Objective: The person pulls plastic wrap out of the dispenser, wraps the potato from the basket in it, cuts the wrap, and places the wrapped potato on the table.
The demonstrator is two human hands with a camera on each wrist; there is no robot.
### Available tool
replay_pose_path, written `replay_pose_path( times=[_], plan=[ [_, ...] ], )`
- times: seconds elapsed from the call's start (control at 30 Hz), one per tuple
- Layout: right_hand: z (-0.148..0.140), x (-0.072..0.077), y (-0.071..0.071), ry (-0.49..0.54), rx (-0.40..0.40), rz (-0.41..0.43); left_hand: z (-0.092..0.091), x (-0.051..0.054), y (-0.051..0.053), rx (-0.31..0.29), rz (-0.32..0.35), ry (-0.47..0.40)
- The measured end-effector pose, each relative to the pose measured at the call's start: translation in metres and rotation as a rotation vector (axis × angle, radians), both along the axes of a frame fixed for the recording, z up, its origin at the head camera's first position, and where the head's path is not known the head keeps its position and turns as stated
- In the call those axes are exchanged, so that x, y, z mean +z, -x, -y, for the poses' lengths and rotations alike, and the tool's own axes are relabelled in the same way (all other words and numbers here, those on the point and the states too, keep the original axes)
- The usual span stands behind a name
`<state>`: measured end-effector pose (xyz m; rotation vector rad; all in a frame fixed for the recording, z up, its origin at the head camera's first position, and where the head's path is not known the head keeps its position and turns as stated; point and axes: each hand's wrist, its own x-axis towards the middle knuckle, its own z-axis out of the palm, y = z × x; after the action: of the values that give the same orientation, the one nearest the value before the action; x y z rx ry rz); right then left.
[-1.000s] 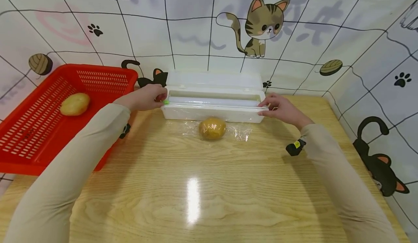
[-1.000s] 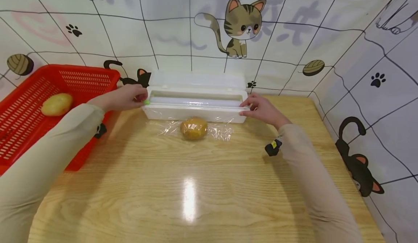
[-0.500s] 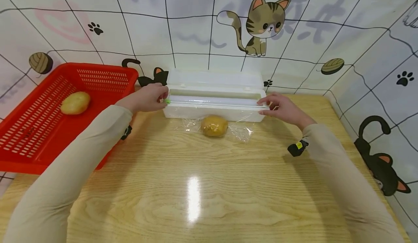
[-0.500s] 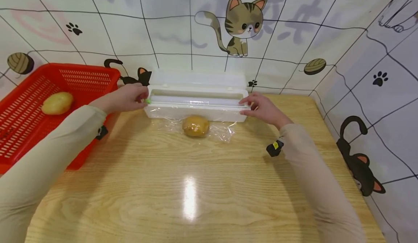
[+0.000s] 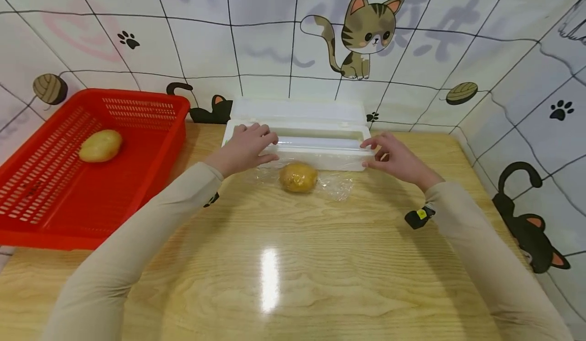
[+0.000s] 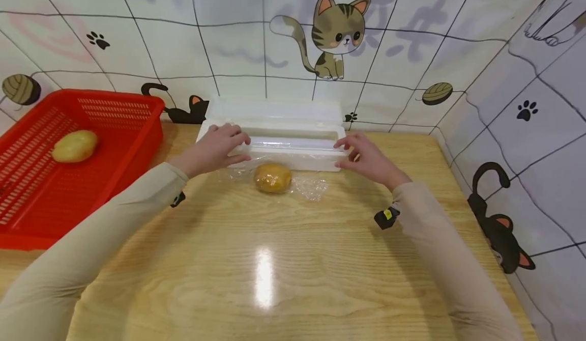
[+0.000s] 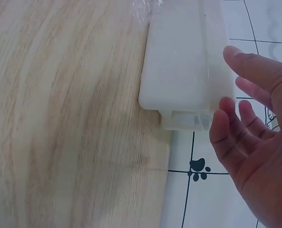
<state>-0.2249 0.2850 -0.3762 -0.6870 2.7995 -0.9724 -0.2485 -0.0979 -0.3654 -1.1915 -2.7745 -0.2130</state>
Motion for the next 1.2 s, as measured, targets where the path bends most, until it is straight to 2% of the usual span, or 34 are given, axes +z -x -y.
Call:
replay_pose_path(
  times=[0.13, 0.23, 0.33, 0.43, 0.53, 0.6, 0.67, 0.77, 0.9, 1.0, 1.07, 1.2],
  plan=[
    [0.001, -0.002, -0.005, 0.035, 0.013, -0.001, -0.006, -0.003, -0.002, -0.065, 0.012, -0.057],
    [0.002, -0.001, -0.009, 0.051, 0.021, 0.015, -0.01, -0.003, -0.004, -0.105, 0.025, -0.064],
    [0.002, 0.001, -0.012, 0.064, 0.035, 0.046, -0.015, -0.001, -0.004, -0.121, 0.038, -0.05],
    [0.0, 0.003, -0.012, 0.091, 0.07, 0.115, -0.017, 0.0, -0.005, -0.129, 0.053, -0.051],
    [-0.004, 0.005, -0.011, 0.096, 0.113, 0.235, -0.018, -0.001, -0.005, -0.134, 0.059, -0.056],
    [-0.004, 0.007, -0.011, 0.075, 0.14, 0.294, -0.017, -0.001, -0.004, -0.138, 0.067, -0.06],
    [-0.002, 0.01, -0.011, 0.038, 0.154, 0.31, -0.017, -0.001, -0.003, -0.149, 0.071, -0.062],
    [0.011, 0.017, -0.015, -0.059, 0.141, 0.21, -0.019, -0.001, -0.002, -0.171, 0.08, -0.063],
    [0.04, 0.028, -0.022, -0.223, 0.098, -0.054, -0.021, 0.0, -0.002, -0.18, 0.102, -0.055],
    [0.065, 0.031, -0.024, -0.284, 0.095, -0.22, -0.023, 0.0, -0.001, -0.175, 0.117, -0.045],
    [0.081, 0.03, -0.023, -0.293, 0.115, -0.28, -0.025, -0.001, -0.001, -0.173, 0.124, -0.047],
    [0.105, 0.025, -0.017, -0.295, 0.158, -0.305, -0.028, -0.003, -0.002, -0.156, 0.133, -0.064]
  ],
)
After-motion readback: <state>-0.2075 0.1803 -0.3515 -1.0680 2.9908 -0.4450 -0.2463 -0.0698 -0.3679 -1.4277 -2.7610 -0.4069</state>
